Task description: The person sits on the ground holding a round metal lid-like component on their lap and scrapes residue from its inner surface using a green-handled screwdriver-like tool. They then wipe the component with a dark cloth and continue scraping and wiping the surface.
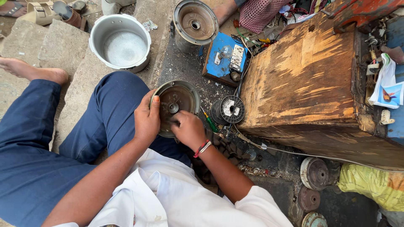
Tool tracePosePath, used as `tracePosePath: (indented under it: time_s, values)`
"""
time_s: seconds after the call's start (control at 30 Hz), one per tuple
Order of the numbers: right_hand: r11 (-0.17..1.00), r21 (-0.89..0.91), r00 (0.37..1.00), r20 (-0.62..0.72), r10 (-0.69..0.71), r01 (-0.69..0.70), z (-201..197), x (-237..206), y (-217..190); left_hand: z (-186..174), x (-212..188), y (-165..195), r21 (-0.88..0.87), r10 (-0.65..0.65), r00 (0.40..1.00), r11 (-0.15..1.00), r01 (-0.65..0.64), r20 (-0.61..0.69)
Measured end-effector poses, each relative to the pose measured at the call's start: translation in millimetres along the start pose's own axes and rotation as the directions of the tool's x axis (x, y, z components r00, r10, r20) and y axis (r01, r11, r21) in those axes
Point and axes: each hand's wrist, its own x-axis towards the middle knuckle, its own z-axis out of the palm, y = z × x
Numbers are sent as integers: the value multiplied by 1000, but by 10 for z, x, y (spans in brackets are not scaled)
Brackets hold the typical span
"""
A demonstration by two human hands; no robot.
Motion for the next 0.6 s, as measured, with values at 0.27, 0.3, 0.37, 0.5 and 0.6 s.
tracePosePath:
  time_s: [0.27, 0.3, 0.37, 0.5, 0.6]
  values:
    - [986, 164, 897, -438, 63, 11, -241, 287, 110, 51, 38, -77, -202, -54, 997, 977, 63, 51]
    - [992, 124, 892, -448, 66, -11, -250, 307, 98, 61, 24, -48, -144, -26, 998, 989, 34, 59]
    - [998, 46, 883, -465, 60, -43, -218, 383, 54, 58, -14, 32, -28, 34, 997, 999, -32, 65]
    - [993, -1, 861, -498, 104, -121, -103, 465, -8, 21, -42, 196, 85, -13, 994, 996, 3, 113]
    - [990, 100, 866, -481, 135, -98, -32, 463, -11, 24, -27, 256, 120, -54, 987, 992, 36, 151]
